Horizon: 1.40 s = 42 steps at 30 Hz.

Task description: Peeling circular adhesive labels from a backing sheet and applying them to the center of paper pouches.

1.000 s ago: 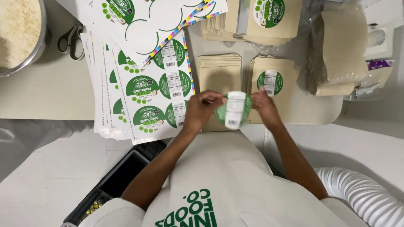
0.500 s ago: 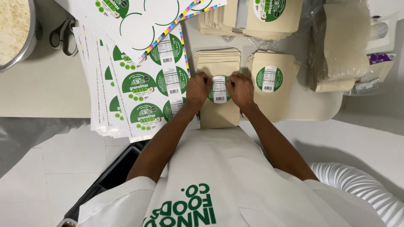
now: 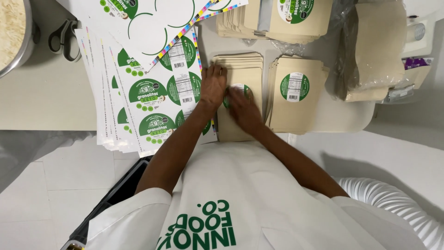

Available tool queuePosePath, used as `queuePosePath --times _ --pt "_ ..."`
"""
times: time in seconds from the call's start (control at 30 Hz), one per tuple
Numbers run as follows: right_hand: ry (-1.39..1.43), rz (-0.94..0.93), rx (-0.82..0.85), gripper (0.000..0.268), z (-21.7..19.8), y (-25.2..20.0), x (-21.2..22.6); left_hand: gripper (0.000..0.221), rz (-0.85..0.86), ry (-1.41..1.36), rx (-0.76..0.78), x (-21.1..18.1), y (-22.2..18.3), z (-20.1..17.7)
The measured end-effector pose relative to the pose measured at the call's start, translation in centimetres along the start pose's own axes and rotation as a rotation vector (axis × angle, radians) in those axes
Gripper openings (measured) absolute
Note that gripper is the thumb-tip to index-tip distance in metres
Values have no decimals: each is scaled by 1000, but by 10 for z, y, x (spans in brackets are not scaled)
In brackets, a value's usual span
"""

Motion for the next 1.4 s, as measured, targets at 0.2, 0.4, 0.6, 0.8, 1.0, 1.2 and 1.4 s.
queuePosePath --times 0.2,0.4,0.6,0.8,1.0,1.2,1.4 --pt "66 64 43 48 -10 -63 -20 25 8 -128 12 22 2 36" --pt "806 797 -211 28 37 -121 -134 27 -306 -1077 168 34 -15 -9" --pt "599 1014 -371 29 -1 -170 -262 103 -130 -371 523 8 -122 -47" --pt "1448 802 -423 11 -23 -80 -160 65 36 -223 401 11 -190 -20" --pt "1418 533 485 41 -29 -17 58 25 2 -482 -98 0 -177 -76" --pt "1673 417 389 41 -56 -8 65 32 -143 -567 -301 17 -167 -99" --pt "1601 231 215 22 -107 4 84 24 -164 -532 -382 15 -170 -113"
Point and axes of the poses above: each hand's wrist, its own y-axis towards the middle knuckle, its own z-axis out of the palm, x = y × z, the point moved 10 cm from there along y, towards the middle knuckle, and after that the axes turned 5 degrees about -y, right-handed, at the moved point
